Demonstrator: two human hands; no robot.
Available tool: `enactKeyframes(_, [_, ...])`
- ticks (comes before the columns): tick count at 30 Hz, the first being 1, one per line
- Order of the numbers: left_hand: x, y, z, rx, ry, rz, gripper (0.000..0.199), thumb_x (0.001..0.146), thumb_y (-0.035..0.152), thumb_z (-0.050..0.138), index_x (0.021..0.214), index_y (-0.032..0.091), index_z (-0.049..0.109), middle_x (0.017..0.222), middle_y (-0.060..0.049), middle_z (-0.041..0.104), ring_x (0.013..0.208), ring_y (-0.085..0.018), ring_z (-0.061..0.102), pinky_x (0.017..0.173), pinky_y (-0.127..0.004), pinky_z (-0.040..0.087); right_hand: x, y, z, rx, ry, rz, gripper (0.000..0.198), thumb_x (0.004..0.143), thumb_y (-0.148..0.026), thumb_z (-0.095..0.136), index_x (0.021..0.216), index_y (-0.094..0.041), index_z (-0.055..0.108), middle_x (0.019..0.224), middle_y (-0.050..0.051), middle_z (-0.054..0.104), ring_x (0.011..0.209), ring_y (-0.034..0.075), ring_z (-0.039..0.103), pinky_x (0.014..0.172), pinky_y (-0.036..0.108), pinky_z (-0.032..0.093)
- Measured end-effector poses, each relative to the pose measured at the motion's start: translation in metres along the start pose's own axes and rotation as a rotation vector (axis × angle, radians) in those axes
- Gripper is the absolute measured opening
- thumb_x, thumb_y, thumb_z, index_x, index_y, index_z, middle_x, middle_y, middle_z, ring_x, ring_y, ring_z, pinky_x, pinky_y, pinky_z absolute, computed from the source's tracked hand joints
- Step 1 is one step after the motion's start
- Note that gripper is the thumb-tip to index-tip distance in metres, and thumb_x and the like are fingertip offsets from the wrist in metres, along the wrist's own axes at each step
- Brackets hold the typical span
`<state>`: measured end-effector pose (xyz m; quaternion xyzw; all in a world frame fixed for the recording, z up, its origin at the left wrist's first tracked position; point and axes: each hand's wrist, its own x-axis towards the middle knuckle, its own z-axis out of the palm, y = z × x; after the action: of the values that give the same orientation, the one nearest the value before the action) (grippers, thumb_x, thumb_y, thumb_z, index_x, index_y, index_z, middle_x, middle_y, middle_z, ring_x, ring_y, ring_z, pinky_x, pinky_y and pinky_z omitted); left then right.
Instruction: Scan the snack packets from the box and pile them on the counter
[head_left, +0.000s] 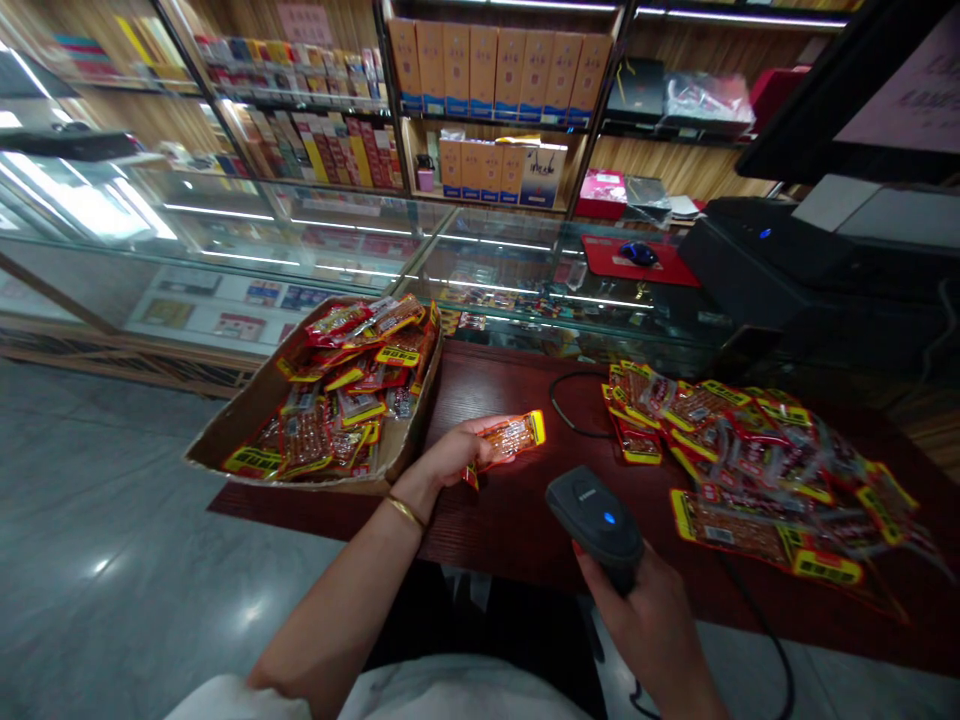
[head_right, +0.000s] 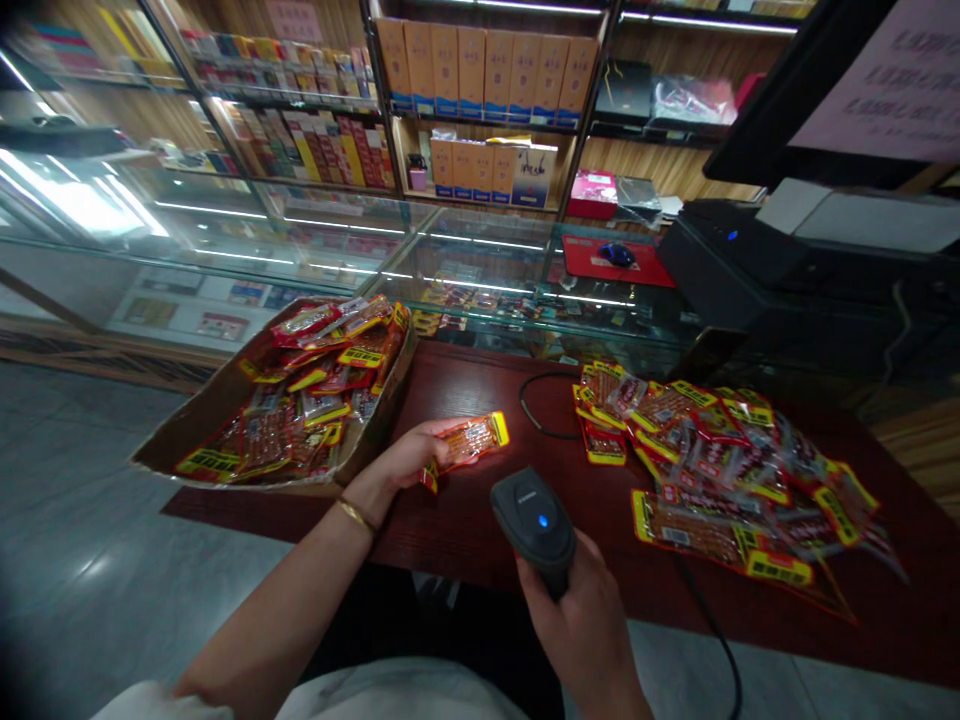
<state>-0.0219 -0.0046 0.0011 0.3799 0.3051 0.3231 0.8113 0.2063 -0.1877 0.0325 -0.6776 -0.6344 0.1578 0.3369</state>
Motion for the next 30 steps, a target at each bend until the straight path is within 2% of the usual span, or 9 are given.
enactKeyframes(3, [-0.002,0.002,0.002,0.006,-0.015,-0.006,0.084,0.045,0.005,0.051,0.126,0.015,0.069,0.118,-0.012,0.076,0.109,-0.026,0.07,0.09,-0.033,0.055,0.002,-0.002,0.003,-0.008,0.001,-0.005,0.038,0.092,-0.05,0.06,0.101,-0.018,0.078,0.095,0.013,0.081,0.091,0.031,0.078,0.085,0.04,0.061])
enactKeyframes(8, [-0.002,0.003,0.005,0.036,0.037,0.012,0.08,0.045,0.004,0.053,0.122,0.013,0.071,0.116,-0.012,0.077,0.108,-0.028,0.07,0.09,-0.035,0.055,0.007,-0.005,0.006,-0.01,-0.01,-0.013,0.038,0.093,-0.05,0.058,0.1,-0.018,0.079,0.09,0.013,0.08,0.09,0.032,0.077,0.084,0.04,0.061])
enactKeyframes(16, [-0.003,0.003,0.002,-0.021,-0.029,-0.005,0.081,0.047,0.004,0.051,0.125,0.016,0.069,0.122,-0.013,0.074,0.111,-0.027,0.07,0.089,-0.034,0.056,0.008,-0.007,0.009,0.037,-0.016,0.016,0.033,0.091,-0.046,0.061,0.1,-0.02,0.079,0.093,0.012,0.08,0.093,0.031,0.076,0.088,0.04,0.059])
enactKeyframes(19, [-0.003,0.005,0.004,-0.061,0.072,-0.005,0.074,0.047,0.002,0.052,0.117,0.017,0.068,0.119,-0.011,0.074,0.107,-0.026,0.071,0.088,-0.034,0.057,0.006,-0.001,0.007,0.109,-0.012,0.079,0.033,0.089,-0.047,0.064,0.099,-0.019,0.079,0.094,0.012,0.081,0.092,0.031,0.076,0.086,0.038,0.058])
enactKeyframes(23, [-0.004,0.006,0.01,-0.078,0.28,0.065,0.055,0.054,0.005,0.061,0.108,0.015,0.065,0.108,-0.009,0.076,0.09,-0.021,0.074,0.083,-0.032,0.059,0.005,0.013,0.006,0.288,0.009,0.209,0.038,0.09,-0.054,0.064,0.077,-0.02,0.074,0.068,0.008,0.076,0.067,0.025,0.074,0.068,0.032,0.057])
enactKeyframes(26, [0.0,0.004,0.024,-0.043,0.446,0.178,0.05,0.059,0.009,0.064,0.109,0.017,0.063,0.1,-0.006,0.077,0.081,-0.018,0.073,0.074,-0.028,0.058,0.007,0.022,0.008,0.443,0.045,0.299,0.041,0.09,-0.056,0.063,0.077,-0.018,0.073,0.061,0.004,0.072,0.059,0.021,0.07,0.062,0.029,0.054])
enactKeyframes(28, [0.011,0.006,0.04,-0.009,0.473,0.195,0.051,0.061,0.009,0.065,0.111,0.018,0.064,0.1,-0.005,0.077,0.079,-0.018,0.072,0.07,-0.027,0.057,0.008,0.024,0.01,0.528,0.037,0.331,0.044,0.091,-0.058,0.062,0.083,-0.016,0.074,0.061,0.004,0.071,0.059,0.02,0.069,0.06,0.028,0.054])
enactKeyframes(30, [0.034,0.011,0.066,0.003,0.404,0.147,0.05,0.062,0.007,0.067,0.111,0.018,0.065,0.099,-0.005,0.077,0.077,-0.018,0.072,0.07,-0.027,0.057,0.008,0.024,0.01,0.565,0.019,0.344,0.046,0.091,-0.059,0.061,0.083,-0.015,0.073,0.061,0.004,0.07,0.058,0.02,0.068,0.058,0.027,0.053])
